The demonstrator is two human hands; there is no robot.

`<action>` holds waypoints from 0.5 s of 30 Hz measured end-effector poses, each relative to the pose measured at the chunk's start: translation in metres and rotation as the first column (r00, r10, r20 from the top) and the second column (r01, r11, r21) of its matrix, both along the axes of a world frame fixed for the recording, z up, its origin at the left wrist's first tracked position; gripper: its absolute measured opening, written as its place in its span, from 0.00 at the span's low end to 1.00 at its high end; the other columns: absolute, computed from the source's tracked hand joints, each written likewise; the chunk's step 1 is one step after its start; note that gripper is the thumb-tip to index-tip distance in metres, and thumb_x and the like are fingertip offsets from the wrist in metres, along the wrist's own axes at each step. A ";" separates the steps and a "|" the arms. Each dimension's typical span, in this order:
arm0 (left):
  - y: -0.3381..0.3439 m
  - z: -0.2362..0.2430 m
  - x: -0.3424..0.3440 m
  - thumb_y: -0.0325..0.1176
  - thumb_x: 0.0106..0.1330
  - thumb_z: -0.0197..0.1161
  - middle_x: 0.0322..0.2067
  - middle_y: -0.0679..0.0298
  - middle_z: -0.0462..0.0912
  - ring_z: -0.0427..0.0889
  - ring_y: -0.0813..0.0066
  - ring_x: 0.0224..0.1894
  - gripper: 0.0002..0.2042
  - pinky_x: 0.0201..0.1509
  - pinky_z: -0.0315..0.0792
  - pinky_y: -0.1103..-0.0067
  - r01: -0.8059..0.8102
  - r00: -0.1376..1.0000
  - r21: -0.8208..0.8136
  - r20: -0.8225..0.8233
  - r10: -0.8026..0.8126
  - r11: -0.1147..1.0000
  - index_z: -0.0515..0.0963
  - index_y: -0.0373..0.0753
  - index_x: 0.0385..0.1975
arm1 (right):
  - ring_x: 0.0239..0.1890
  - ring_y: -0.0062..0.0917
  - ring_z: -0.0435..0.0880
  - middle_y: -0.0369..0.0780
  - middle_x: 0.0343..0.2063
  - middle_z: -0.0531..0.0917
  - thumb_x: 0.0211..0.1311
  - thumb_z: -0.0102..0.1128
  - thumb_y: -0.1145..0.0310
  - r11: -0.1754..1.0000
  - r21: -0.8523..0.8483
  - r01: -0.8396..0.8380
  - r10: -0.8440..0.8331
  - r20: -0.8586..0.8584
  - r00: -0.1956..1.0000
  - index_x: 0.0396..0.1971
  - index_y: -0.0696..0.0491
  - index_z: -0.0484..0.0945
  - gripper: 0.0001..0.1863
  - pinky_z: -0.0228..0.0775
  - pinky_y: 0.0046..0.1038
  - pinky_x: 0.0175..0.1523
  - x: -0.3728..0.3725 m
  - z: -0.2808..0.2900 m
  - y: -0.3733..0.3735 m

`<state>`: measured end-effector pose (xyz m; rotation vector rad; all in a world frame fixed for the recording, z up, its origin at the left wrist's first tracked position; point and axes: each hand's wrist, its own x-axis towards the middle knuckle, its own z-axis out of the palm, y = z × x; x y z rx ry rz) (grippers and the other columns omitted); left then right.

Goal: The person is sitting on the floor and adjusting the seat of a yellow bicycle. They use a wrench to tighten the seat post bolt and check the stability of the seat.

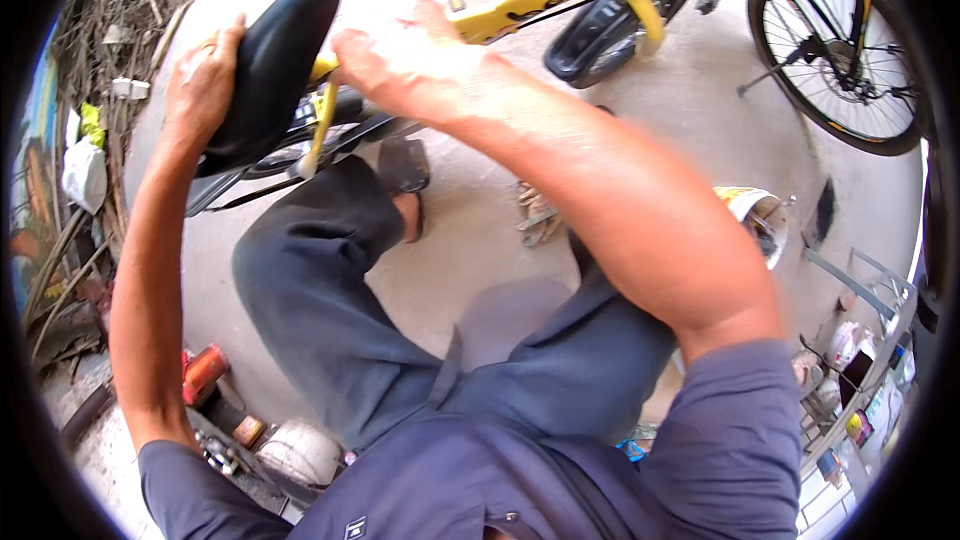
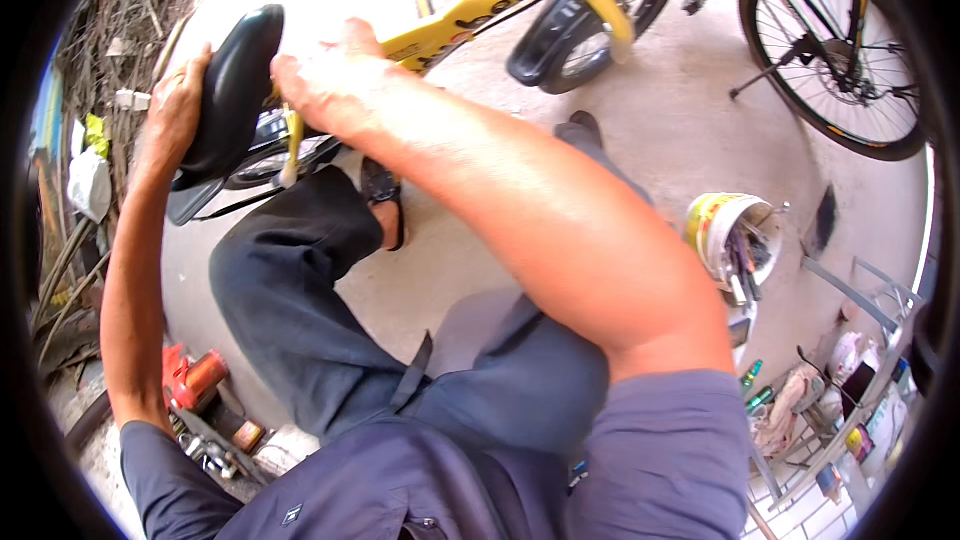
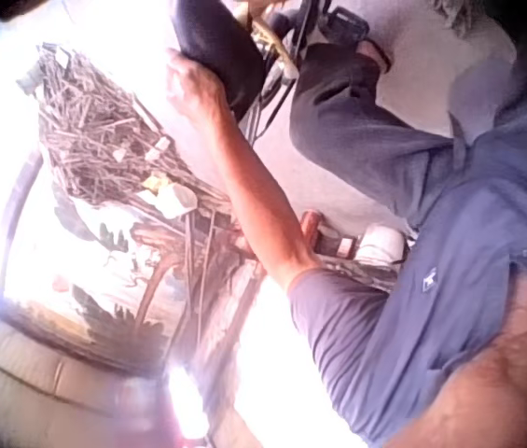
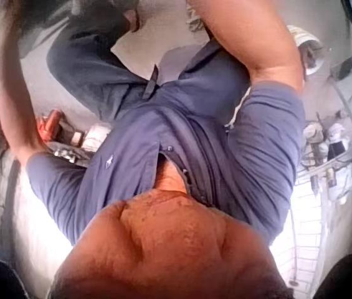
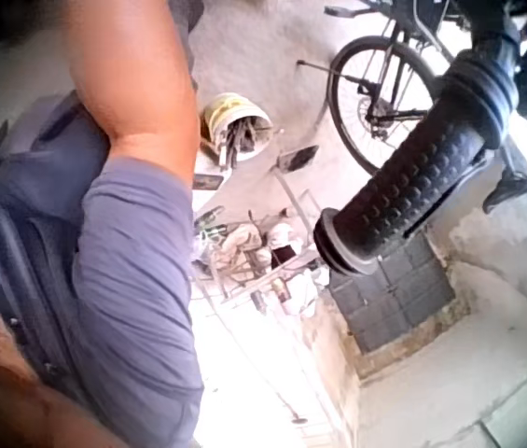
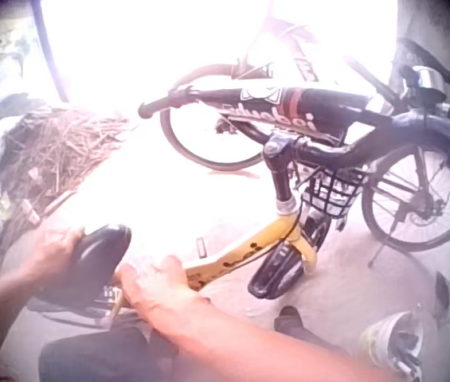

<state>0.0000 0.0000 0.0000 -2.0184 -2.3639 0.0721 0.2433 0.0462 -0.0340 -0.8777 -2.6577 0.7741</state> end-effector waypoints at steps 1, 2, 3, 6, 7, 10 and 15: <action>0.000 -0.012 -0.003 0.45 0.72 0.39 0.47 0.50 0.77 0.75 0.53 0.50 0.20 0.56 0.65 0.67 0.052 0.998 0.036 -0.027 -0.051 0.998 0.72 0.41 0.53 | 0.44 0.26 0.82 0.36 0.36 0.85 0.55 0.54 0.65 0.991 0.135 0.014 -0.016 0.013 1.000 0.35 0.46 0.84 0.11 0.72 0.29 0.47 0.000 -0.004 -0.002; 0.001 -0.017 -0.006 0.44 0.72 0.38 0.47 0.50 0.77 0.75 0.53 0.50 0.20 0.56 0.65 0.68 0.064 0.998 0.010 -0.012 -0.064 0.998 0.73 0.41 0.52 | 0.43 0.26 0.83 0.36 0.34 0.85 0.56 0.54 0.65 0.984 0.179 0.027 -0.040 0.071 0.997 0.34 0.47 0.84 0.11 0.73 0.29 0.45 -0.004 -0.008 0.000; 0.003 -0.011 -0.005 0.43 0.72 0.38 0.48 0.50 0.77 0.75 0.53 0.50 0.20 0.56 0.65 0.69 0.001 0.997 0.021 0.079 -0.003 1.000 0.73 0.41 0.52 | 0.42 0.27 0.83 0.37 0.33 0.85 0.56 0.54 0.66 0.978 0.204 0.040 -0.059 0.089 0.994 0.33 0.47 0.85 0.10 0.74 0.29 0.43 -0.007 -0.006 0.000; 0.007 -0.003 0.006 0.47 0.71 0.39 0.48 0.49 0.77 0.74 0.53 0.52 0.22 0.57 0.64 0.70 -0.056 0.993 0.020 0.106 0.054 0.998 0.73 0.40 0.52 | 0.38 0.31 0.84 0.42 0.29 0.84 0.55 0.61 0.54 0.988 0.143 0.065 -0.075 0.064 0.995 0.32 0.52 0.84 0.16 0.74 0.31 0.43 -0.001 -0.004 0.003; 0.007 -0.006 0.004 0.47 0.71 0.40 0.48 0.49 0.77 0.74 0.53 0.52 0.23 0.57 0.64 0.71 -0.050 0.993 0.053 0.111 0.044 0.997 0.74 0.39 0.51 | 0.37 0.31 0.84 0.43 0.29 0.84 0.55 0.61 0.54 0.987 0.145 0.068 -0.078 0.065 0.995 0.32 0.53 0.84 0.17 0.74 0.32 0.43 -0.002 -0.006 0.004; 0.006 -0.007 -0.004 0.43 0.71 0.41 0.48 0.50 0.77 0.75 0.54 0.51 0.20 0.56 0.65 0.71 0.071 0.996 0.036 0.056 -0.073 0.997 0.72 0.38 0.53 | 0.35 0.32 0.84 0.44 0.27 0.84 0.55 0.61 0.52 0.988 0.143 0.051 -0.058 0.046 0.997 0.30 0.53 0.84 0.18 0.75 0.32 0.42 -0.002 -0.009 0.007; 0.003 -0.012 -0.012 0.44 0.71 0.41 0.47 0.50 0.77 0.75 0.54 0.51 0.21 0.55 0.65 0.70 0.167 0.985 0.074 -0.049 -0.164 0.983 0.72 0.38 0.52 | 0.33 0.34 0.85 0.44 0.25 0.84 0.54 0.61 0.51 0.987 0.144 0.071 -0.070 -0.008 0.997 0.28 0.53 0.85 0.19 0.75 0.32 0.40 -0.002 -0.013 0.007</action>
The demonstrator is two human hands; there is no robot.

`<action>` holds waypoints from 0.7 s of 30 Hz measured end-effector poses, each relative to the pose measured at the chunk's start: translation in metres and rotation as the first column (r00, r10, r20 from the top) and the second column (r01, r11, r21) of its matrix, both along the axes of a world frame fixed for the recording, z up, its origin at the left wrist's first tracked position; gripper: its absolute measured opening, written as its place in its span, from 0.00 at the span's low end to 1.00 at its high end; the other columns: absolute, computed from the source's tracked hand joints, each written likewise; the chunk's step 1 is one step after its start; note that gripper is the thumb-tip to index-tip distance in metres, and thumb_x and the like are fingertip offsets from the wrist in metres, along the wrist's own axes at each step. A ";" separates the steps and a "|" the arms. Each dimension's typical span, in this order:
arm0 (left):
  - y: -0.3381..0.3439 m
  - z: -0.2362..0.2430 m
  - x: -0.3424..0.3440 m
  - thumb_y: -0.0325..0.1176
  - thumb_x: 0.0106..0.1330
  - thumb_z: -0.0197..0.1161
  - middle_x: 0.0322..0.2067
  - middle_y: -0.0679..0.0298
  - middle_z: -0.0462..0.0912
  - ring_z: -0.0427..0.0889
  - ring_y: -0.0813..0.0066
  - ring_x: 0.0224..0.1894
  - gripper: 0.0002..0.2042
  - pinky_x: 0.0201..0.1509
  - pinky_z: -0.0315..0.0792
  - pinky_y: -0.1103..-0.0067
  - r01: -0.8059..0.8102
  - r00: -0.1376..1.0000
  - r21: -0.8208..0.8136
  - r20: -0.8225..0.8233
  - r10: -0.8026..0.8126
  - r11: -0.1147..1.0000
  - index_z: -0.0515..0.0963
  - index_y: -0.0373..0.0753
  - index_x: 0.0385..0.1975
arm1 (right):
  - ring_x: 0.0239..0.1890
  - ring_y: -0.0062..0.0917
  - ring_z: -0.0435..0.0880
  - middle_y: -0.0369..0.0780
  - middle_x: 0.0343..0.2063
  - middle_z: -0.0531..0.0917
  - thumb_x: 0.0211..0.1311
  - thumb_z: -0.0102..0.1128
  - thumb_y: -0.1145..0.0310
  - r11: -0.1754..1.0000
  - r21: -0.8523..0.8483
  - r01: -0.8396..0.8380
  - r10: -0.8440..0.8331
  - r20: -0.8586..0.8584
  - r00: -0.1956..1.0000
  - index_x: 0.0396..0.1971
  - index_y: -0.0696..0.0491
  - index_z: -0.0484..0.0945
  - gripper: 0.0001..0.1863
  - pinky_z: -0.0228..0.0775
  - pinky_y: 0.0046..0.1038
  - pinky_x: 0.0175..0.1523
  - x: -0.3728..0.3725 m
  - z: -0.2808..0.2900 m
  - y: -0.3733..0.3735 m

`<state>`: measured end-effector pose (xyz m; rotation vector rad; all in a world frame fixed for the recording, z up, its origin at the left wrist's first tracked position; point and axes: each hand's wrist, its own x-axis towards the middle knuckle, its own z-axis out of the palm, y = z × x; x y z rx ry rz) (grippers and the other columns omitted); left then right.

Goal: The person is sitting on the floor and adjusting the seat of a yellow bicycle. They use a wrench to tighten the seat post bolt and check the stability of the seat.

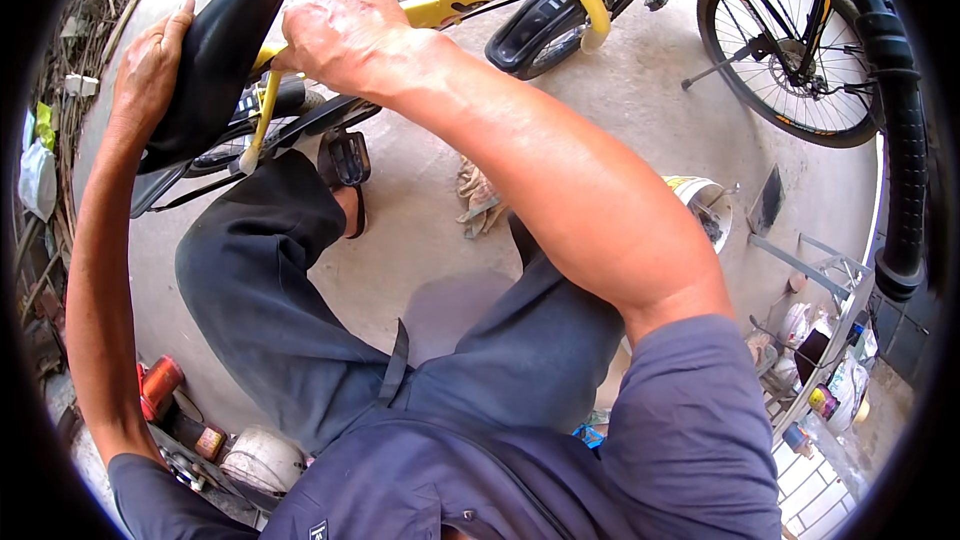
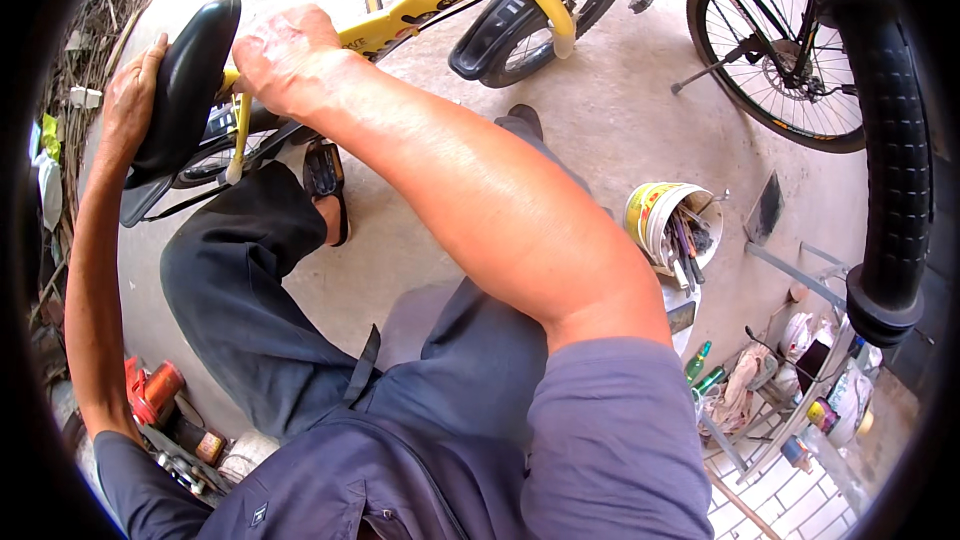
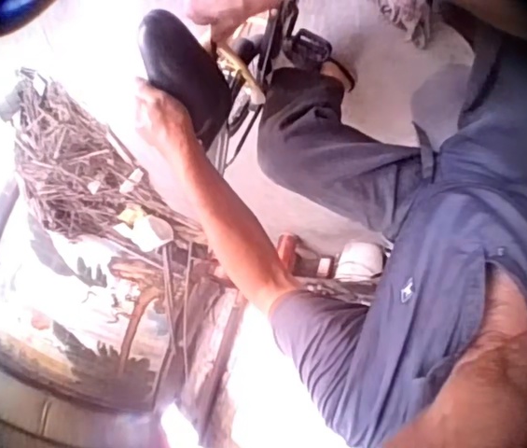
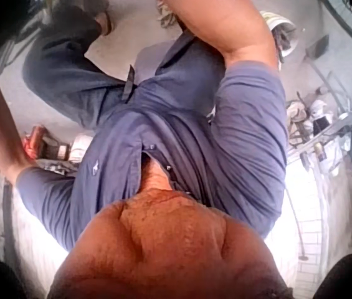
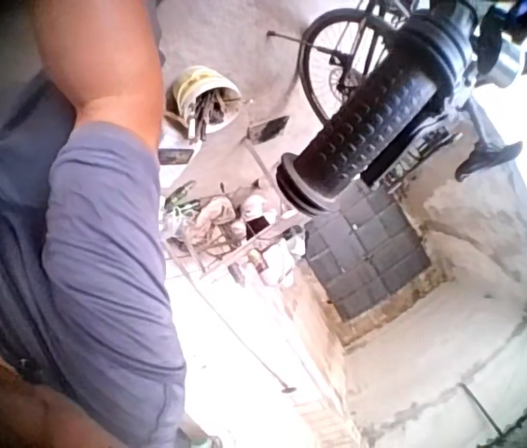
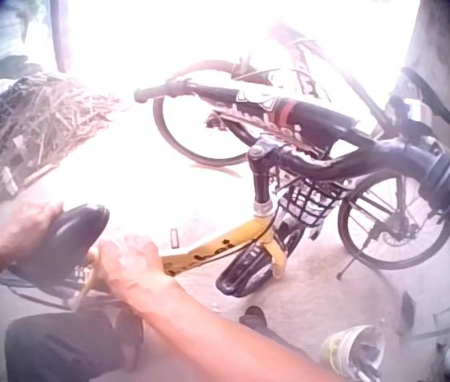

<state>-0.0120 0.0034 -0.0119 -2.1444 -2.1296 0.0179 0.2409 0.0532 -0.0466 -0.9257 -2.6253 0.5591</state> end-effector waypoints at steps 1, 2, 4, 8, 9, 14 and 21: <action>0.002 0.003 0.008 0.45 0.71 0.41 0.47 0.50 0.78 0.75 0.54 0.51 0.21 0.55 0.65 0.70 -0.061 0.995 -0.015 0.078 0.062 0.998 0.73 0.37 0.52 | 0.32 0.34 0.85 0.44 0.24 0.84 0.54 0.61 0.51 1.000 0.010 0.008 -0.008 0.010 1.000 0.28 0.52 0.85 0.18 0.75 0.32 0.40 0.000 -0.003 0.000; 0.003 0.004 0.014 0.47 0.71 0.42 0.46 0.49 0.78 0.76 0.54 0.50 0.22 0.55 0.65 0.70 -0.120 0.980 -0.035 0.153 0.124 0.992 0.74 0.37 0.51 | 0.32 0.34 0.85 0.44 0.23 0.83 0.54 0.61 0.51 1.000 0.021 0.017 -0.017 0.019 1.000 0.28 0.51 0.85 0.18 0.75 0.32 0.40 0.000 -0.006 0.001; 0.004 0.005 0.015 0.51 0.70 0.42 0.44 0.49 0.79 0.76 0.53 0.49 0.25 0.54 0.65 0.70 -0.205 0.952 -0.051 0.220 0.211 0.977 0.75 0.37 0.48 | 0.31 0.35 0.84 0.43 0.22 0.83 0.54 0.60 0.50 1.000 0.027 0.014 -0.014 0.020 1.000 0.28 0.50 0.85 0.17 0.74 0.32 0.39 -0.002 -0.006 0.001; 0.004 0.001 0.013 0.56 0.68 0.43 0.41 0.48 0.80 0.77 0.52 0.47 0.28 0.53 0.65 0.71 -0.206 0.935 0.027 0.300 0.189 0.978 0.78 0.37 0.45 | 0.30 0.35 0.84 0.42 0.21 0.83 0.54 0.60 0.49 0.999 0.034 0.009 -0.010 0.013 1.000 0.27 0.47 0.85 0.17 0.74 0.33 0.38 0.000 -0.008 0.002; 0.003 0.003 0.015 0.56 0.68 0.42 0.41 0.48 0.80 0.77 0.52 0.47 0.28 0.52 0.66 0.71 -0.229 0.926 0.002 0.308 0.217 0.973 0.78 0.37 0.45 | 0.30 0.35 0.84 0.42 0.21 0.83 0.54 0.60 0.49 0.999 0.035 0.004 -0.005 0.013 1.000 0.27 0.47 0.85 0.17 0.74 0.33 0.38 0.000 -0.008 0.002; 0.003 0.019 0.032 0.52 0.70 0.41 0.45 0.48 0.78 0.76 0.55 0.50 0.26 0.55 0.65 0.73 -0.288 0.897 -0.185 0.292 0.333 0.940 0.75 0.35 0.49 | 0.31 0.36 0.83 0.42 0.22 0.83 0.54 0.58 0.46 0.999 -0.040 -0.012 0.014 0.050 0.999 0.26 0.50 0.84 0.21 0.73 0.34 0.39 0.006 -0.020 0.008; 0.002 0.005 0.019 0.40 0.72 0.40 0.45 0.51 0.78 0.76 0.53 0.47 0.18 0.52 0.67 0.68 -0.003 0.994 -0.069 -0.109 -0.005 0.998 0.71 0.40 0.54 | 0.31 0.37 0.83 0.43 0.22 0.82 0.56 0.56 0.45 1.000 -0.004 -0.014 0.014 0.039 0.999 0.28 0.51 0.83 0.23 0.73 0.36 0.39 0.011 -0.030 0.008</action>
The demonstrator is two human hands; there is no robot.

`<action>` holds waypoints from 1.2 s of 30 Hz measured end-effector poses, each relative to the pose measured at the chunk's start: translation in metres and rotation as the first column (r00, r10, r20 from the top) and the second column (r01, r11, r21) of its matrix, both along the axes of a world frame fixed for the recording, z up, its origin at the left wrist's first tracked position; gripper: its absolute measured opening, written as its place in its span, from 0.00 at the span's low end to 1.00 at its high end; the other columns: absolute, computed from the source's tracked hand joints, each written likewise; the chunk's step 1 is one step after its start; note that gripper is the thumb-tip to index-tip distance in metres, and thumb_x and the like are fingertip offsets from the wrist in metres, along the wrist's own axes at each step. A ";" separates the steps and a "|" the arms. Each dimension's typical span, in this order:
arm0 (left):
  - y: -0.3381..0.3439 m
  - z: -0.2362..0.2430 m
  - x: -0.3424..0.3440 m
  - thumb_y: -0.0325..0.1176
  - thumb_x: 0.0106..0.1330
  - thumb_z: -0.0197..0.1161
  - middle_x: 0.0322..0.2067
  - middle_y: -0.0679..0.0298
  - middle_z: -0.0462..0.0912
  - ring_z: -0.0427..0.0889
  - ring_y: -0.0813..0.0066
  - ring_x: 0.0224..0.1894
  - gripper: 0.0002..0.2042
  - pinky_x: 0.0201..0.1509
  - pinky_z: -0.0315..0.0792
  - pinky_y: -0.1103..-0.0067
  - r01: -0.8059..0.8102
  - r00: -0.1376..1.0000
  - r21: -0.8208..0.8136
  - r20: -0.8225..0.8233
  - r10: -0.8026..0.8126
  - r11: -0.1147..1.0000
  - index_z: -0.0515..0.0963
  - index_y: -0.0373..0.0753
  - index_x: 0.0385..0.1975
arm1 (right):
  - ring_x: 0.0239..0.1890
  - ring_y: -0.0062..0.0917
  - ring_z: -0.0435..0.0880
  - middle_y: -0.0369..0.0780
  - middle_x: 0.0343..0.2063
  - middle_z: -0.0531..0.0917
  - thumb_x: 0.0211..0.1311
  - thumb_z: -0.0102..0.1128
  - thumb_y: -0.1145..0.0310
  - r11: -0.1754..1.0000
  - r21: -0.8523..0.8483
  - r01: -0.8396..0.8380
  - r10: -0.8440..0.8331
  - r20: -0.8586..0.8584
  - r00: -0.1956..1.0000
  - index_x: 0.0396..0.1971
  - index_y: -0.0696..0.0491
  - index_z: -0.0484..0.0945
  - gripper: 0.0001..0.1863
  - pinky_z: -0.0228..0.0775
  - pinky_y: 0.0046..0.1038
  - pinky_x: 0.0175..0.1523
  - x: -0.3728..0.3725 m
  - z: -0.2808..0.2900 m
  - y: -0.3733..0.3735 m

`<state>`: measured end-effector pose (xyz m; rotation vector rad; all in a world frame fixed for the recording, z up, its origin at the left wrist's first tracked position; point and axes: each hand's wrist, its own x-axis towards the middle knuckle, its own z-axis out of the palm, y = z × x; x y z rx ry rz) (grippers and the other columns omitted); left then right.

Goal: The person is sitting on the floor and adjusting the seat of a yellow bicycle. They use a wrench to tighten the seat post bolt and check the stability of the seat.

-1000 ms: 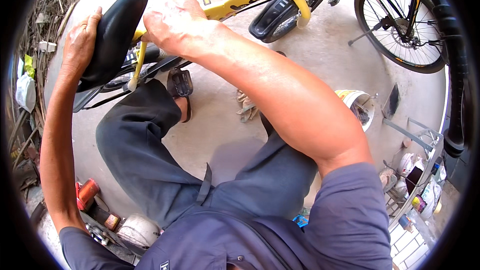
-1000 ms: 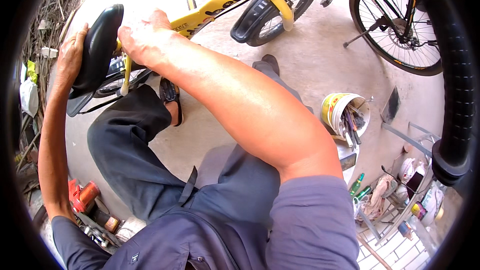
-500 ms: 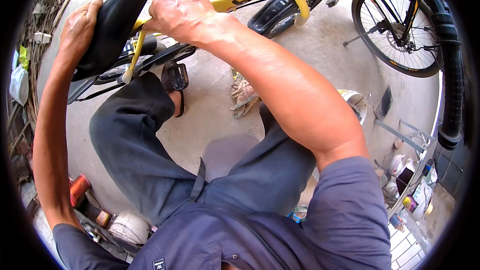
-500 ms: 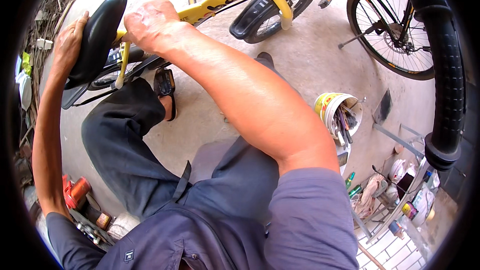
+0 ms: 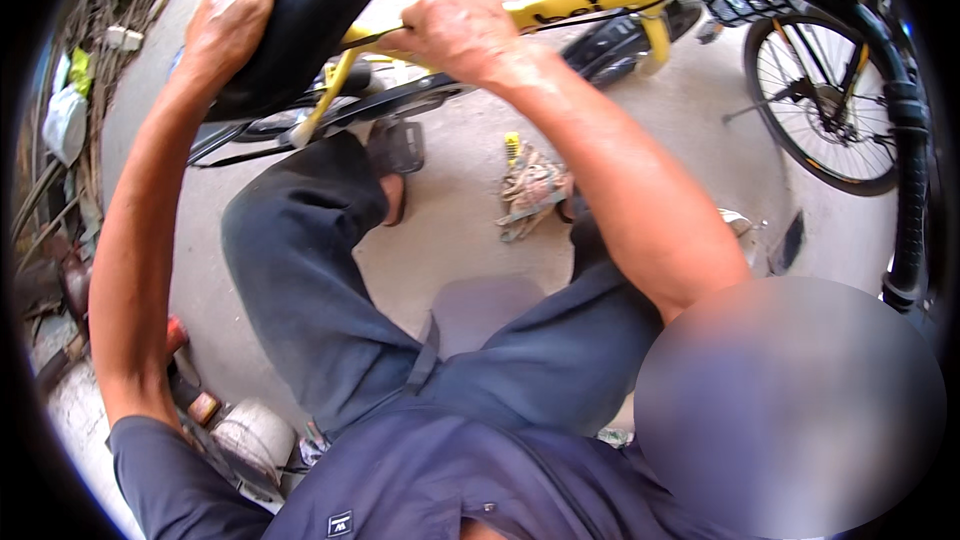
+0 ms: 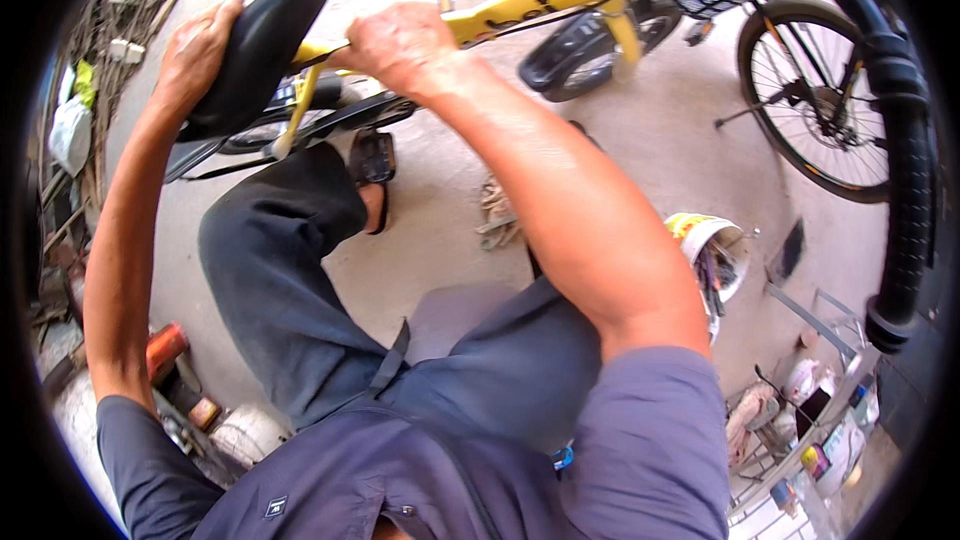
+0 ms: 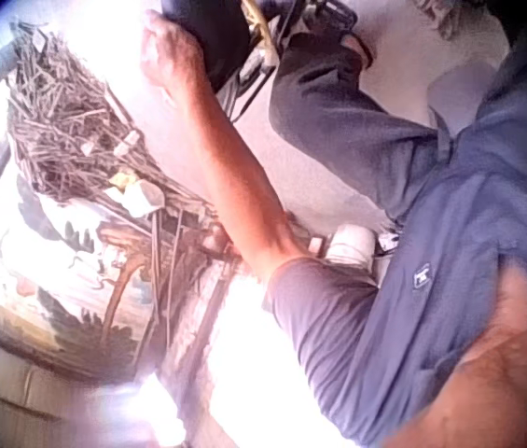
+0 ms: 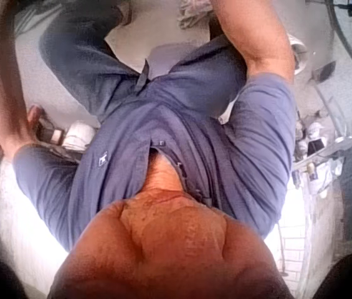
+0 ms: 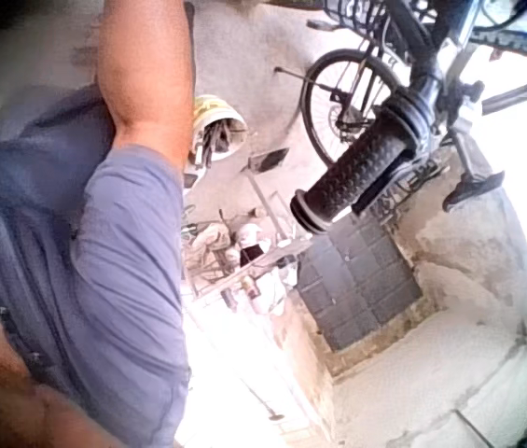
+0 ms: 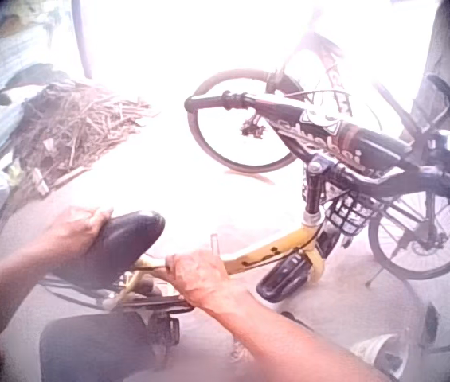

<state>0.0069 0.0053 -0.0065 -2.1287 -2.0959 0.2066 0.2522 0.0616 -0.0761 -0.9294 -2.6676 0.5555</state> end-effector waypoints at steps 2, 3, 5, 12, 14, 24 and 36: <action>0.002 -0.006 -0.016 0.37 0.71 0.40 0.45 0.52 0.78 0.77 0.53 0.46 0.18 0.52 0.68 0.67 0.027 1.000 0.005 -0.015 -0.027 1.000 0.69 0.42 0.56 | 0.30 0.38 0.83 0.44 0.22 0.82 0.57 0.57 0.47 1.000 -0.021 -0.016 0.016 -0.004 1.000 0.29 0.52 0.83 0.21 0.73 0.36 0.39 -0.002 0.003 0.000; 0.003 -0.008 -0.022 0.35 0.71 0.40 0.45 0.52 0.78 0.77 0.53 0.46 0.18 0.51 0.68 0.67 0.046 0.999 0.006 -0.021 -0.046 0.999 0.68 0.44 0.57 | 0.29 0.38 0.83 0.44 0.22 0.82 0.57 0.57 0.48 1.000 -0.016 -0.022 0.021 -0.008 1.000 0.29 0.52 0.83 0.20 0.73 0.36 0.39 -0.003 0.003 0.001; 0.002 -0.010 -0.028 0.35 0.71 0.40 0.46 0.53 0.78 0.76 0.53 0.47 0.17 0.53 0.68 0.68 0.049 0.997 0.028 -0.053 -0.048 0.998 0.69 0.45 0.57 | 0.29 0.37 0.83 0.44 0.22 0.82 0.58 0.58 0.51 0.998 0.037 -0.054 0.055 -0.032 0.998 0.30 0.51 0.83 0.18 0.73 0.36 0.38 -0.004 0.000 0.004; 0.004 -0.010 -0.034 0.35 0.70 0.41 0.48 0.53 0.77 0.75 0.54 0.50 0.17 0.56 0.67 0.69 0.109 0.988 0.063 -0.121 -0.101 0.992 0.70 0.46 0.55 | 0.36 0.39 0.83 0.47 0.28 0.83 0.56 0.56 0.56 0.989 -0.130 -0.066 0.074 0.057 0.996 0.31 0.51 0.83 0.15 0.70 0.43 0.47 0.002 0.017 0.009; 0.007 -0.013 -0.042 0.35 0.70 0.41 0.48 0.52 0.77 0.75 0.54 0.51 0.17 0.56 0.66 0.69 0.155 0.968 0.063 -0.208 -0.139 0.986 0.71 0.45 0.55 | 0.33 0.41 0.83 0.49 0.25 0.82 0.54 0.54 0.57 0.979 -0.159 -0.128 0.130 0.004 0.992 0.27 0.53 0.82 0.14 0.72 0.42 0.42 0.004 0.005 0.016; 0.008 -0.011 -0.041 0.35 0.70 0.41 0.49 0.50 0.76 0.75 0.54 0.51 0.17 0.56 0.66 0.70 0.166 0.975 0.052 -0.155 -0.156 0.985 0.70 0.45 0.56 | 0.35 0.40 0.83 0.47 0.27 0.83 0.56 0.51 0.64 0.990 -0.114 -0.082 0.089 0.059 0.994 0.30 0.54 0.82 0.12 0.73 0.38 0.42 0.017 -0.003 0.006; 0.010 -0.002 -0.025 0.51 0.69 0.40 0.49 0.49 0.76 0.72 0.54 0.55 0.24 0.59 0.61 0.72 -0.178 0.962 0.001 0.211 0.174 0.984 0.74 0.41 0.52 | 0.30 0.41 0.83 0.48 0.23 0.82 0.54 0.50 0.68 0.995 0.024 -0.100 0.102 -0.065 0.993 0.26 0.55 0.82 0.11 0.74 0.39 0.37 0.019 0.005 0.002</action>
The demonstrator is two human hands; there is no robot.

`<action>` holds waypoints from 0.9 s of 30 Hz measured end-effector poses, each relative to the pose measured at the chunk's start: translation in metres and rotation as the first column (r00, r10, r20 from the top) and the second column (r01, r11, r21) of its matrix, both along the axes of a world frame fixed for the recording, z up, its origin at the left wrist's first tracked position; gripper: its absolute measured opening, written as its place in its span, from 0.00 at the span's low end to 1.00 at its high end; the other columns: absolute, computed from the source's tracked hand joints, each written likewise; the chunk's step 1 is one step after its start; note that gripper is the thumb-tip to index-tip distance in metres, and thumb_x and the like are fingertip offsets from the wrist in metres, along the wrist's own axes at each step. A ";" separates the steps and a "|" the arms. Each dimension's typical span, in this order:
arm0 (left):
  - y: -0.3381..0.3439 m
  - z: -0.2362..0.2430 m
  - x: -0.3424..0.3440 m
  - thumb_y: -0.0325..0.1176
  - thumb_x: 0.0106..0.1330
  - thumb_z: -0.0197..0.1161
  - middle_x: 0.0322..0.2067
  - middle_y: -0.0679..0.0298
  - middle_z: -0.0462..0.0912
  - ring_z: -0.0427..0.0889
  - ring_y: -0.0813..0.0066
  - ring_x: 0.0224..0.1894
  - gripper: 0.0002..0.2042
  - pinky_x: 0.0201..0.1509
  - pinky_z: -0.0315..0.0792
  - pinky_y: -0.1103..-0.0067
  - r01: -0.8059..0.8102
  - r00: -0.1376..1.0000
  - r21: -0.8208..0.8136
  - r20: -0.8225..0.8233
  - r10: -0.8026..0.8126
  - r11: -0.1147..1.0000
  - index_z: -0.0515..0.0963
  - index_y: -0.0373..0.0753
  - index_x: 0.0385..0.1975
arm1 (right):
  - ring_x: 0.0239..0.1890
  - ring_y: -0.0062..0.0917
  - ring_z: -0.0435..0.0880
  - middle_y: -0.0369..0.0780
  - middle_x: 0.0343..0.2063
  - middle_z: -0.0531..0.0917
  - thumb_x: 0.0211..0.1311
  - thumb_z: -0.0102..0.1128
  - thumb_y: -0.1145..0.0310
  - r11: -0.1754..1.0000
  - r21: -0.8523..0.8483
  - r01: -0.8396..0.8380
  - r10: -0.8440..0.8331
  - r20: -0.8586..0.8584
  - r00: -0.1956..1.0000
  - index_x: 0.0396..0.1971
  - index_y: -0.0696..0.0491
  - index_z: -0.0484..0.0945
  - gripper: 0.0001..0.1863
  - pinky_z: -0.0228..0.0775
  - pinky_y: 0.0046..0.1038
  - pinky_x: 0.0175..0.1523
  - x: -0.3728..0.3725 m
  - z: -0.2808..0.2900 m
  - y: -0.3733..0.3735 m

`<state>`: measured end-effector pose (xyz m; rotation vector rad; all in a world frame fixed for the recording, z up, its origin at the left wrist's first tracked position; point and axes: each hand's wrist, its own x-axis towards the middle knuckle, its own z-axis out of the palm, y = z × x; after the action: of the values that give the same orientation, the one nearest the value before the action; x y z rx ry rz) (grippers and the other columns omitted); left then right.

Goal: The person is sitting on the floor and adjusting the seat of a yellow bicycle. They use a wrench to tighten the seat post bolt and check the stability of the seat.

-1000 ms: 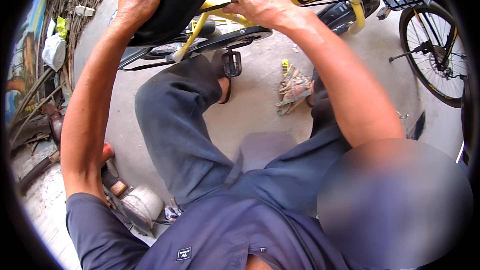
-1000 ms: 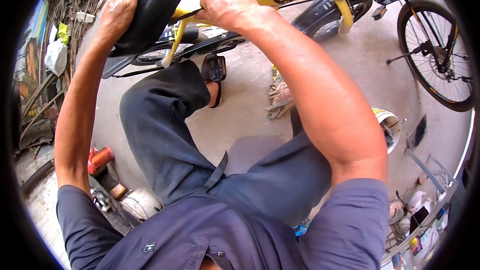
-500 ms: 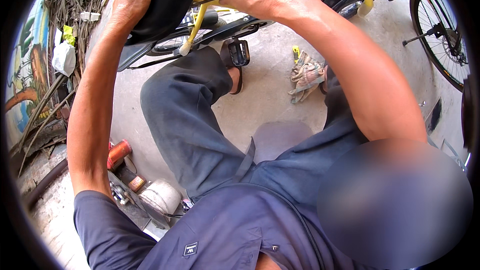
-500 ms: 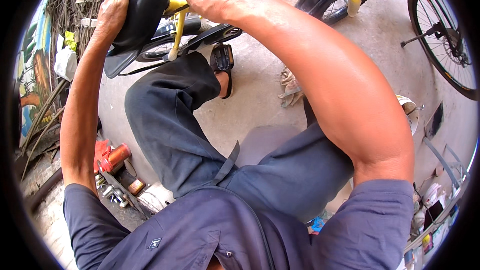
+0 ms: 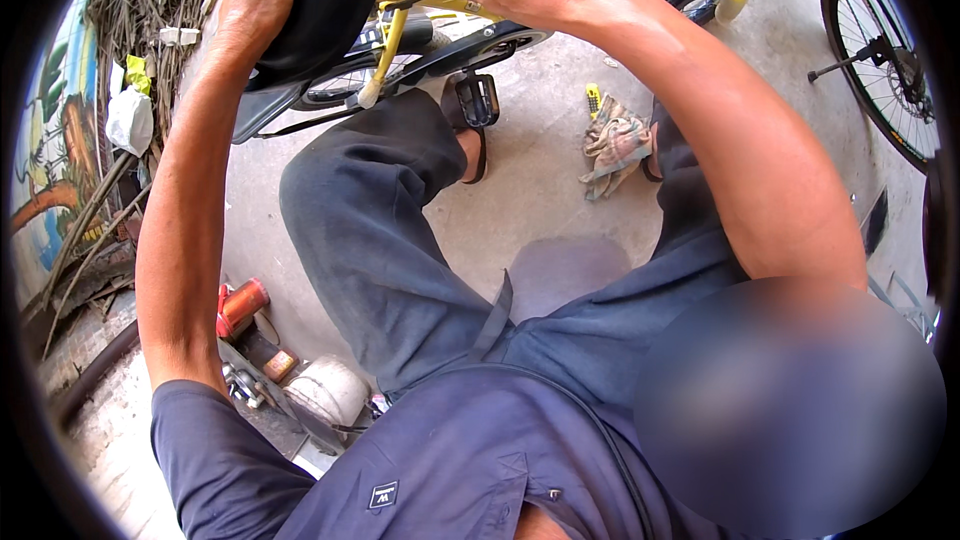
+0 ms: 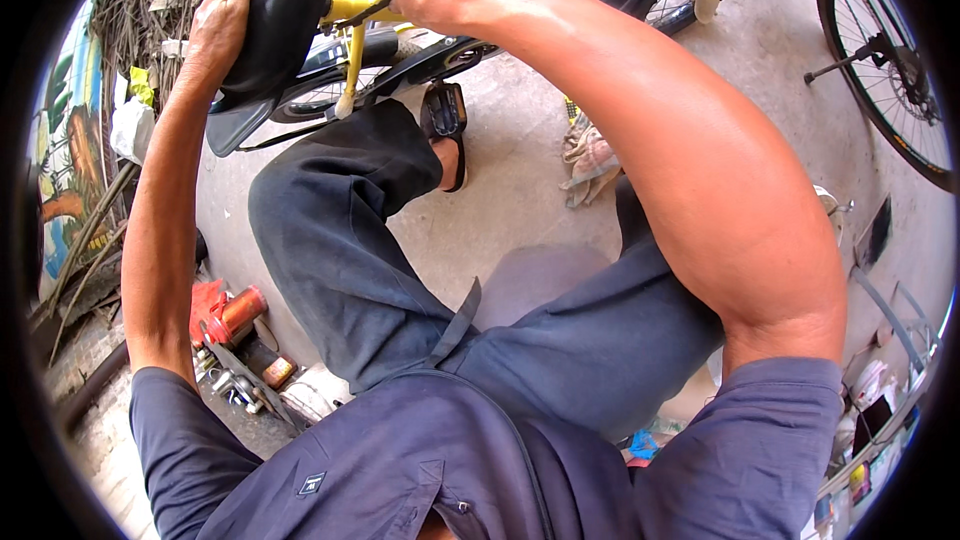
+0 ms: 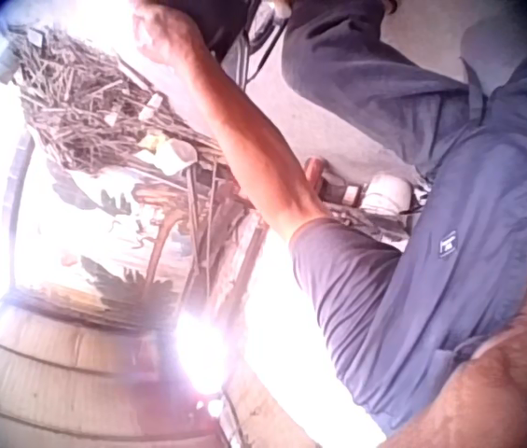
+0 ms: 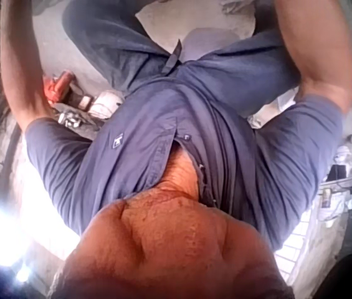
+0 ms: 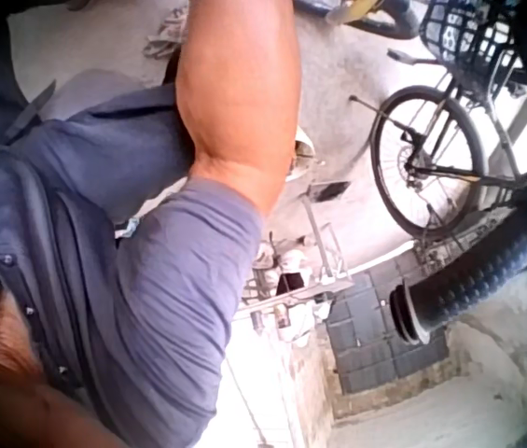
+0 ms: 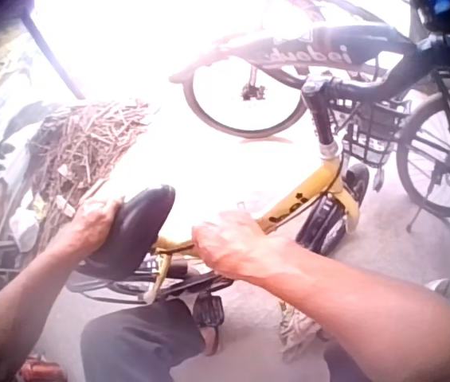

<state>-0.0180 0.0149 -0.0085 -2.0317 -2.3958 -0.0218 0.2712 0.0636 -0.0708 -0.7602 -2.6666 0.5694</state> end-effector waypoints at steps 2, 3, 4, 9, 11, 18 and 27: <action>0.000 -0.001 -0.003 0.51 0.69 0.40 0.49 0.49 0.76 0.72 0.54 0.55 0.24 0.59 0.61 0.72 0.017 1.000 0.042 0.021 -0.018 0.999 0.73 0.42 0.53 | 0.29 0.41 0.83 0.48 0.22 0.82 0.54 0.50 0.67 1.000 0.004 -0.019 0.019 -0.033 0.999 0.25 0.55 0.81 0.11 0.74 0.39 0.36 -0.001 0.001 0.001; 0.000 0.000 0.001 0.50 0.69 0.40 0.49 0.49 0.76 0.72 0.54 0.55 0.24 0.59 0.61 0.72 0.026 0.999 0.063 0.034 -0.029 0.998 0.73 0.42 0.53 | 0.29 0.41 0.83 0.48 0.22 0.82 0.54 0.50 0.67 1.000 0.001 -0.005 0.005 -0.032 0.999 0.25 0.55 0.81 0.11 0.74 0.40 0.36 -0.002 0.001 0.001; 0.000 0.000 0.005 0.50 0.70 0.40 0.49 0.49 0.76 0.72 0.53 0.54 0.23 0.59 0.61 0.72 -0.002 0.999 0.061 0.033 0.000 0.998 0.73 0.43 0.53 | 0.29 0.41 0.83 0.48 0.22 0.82 0.54 0.50 0.67 1.000 -0.002 0.009 -0.009 -0.031 0.999 0.24 0.55 0.81 0.11 0.74 0.40 0.36 -0.003 0.002 0.000; -0.003 -0.002 -0.002 0.44 0.71 0.39 0.49 0.49 0.76 0.73 0.53 0.53 0.20 0.58 0.62 0.71 0.133 0.988 0.055 -0.080 -0.128 0.990 0.70 0.44 0.56 | 0.29 0.42 0.82 0.48 0.22 0.81 0.56 0.50 0.65 0.998 0.015 0.066 -0.065 -0.082 0.995 0.25 0.54 0.81 0.12 0.73 0.41 0.37 0.002 0.010 -0.008; -0.001 -0.003 -0.013 0.40 0.71 0.39 0.50 0.49 0.75 0.73 0.53 0.53 0.19 0.58 0.63 0.71 0.229 0.948 0.019 -0.230 -0.219 0.973 0.68 0.45 0.57 | 0.30 0.42 0.82 0.49 0.22 0.82 0.56 0.51 0.64 0.998 0.029 0.061 -0.060 -0.064 0.996 0.25 0.53 0.81 0.11 0.73 0.41 0.38 -0.003 0.000 -0.003; -0.002 -0.002 -0.014 0.37 0.72 0.38 0.50 0.49 0.75 0.73 0.52 0.53 0.18 0.58 0.64 0.70 0.237 0.931 -0.035 -0.278 -0.238 0.971 0.68 0.47 0.58 | 0.30 0.42 0.83 0.49 0.23 0.82 0.55 0.56 0.61 0.994 -0.106 0.025 -0.028 -0.025 0.999 0.25 0.54 0.83 0.12 0.73 0.40 0.38 -0.001 0.017 -0.003; -0.001 -0.004 -0.006 0.44 0.72 0.38 0.52 0.49 0.74 0.72 0.54 0.55 0.21 0.61 0.61 0.72 0.146 0.989 0.091 -0.048 -0.142 0.985 0.68 0.46 0.58 | 0.29 0.42 0.83 0.49 0.21 0.81 0.52 0.55 0.66 0.997 -0.066 0.033 -0.036 -0.032 0.999 0.22 0.55 0.82 0.10 0.74 0.40 0.36 -0.007 0.016 0.000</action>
<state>-0.0237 0.0139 -0.0127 -2.1354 -2.1754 -0.0906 0.2640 0.0638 -0.0544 -0.8061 -2.6107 0.6571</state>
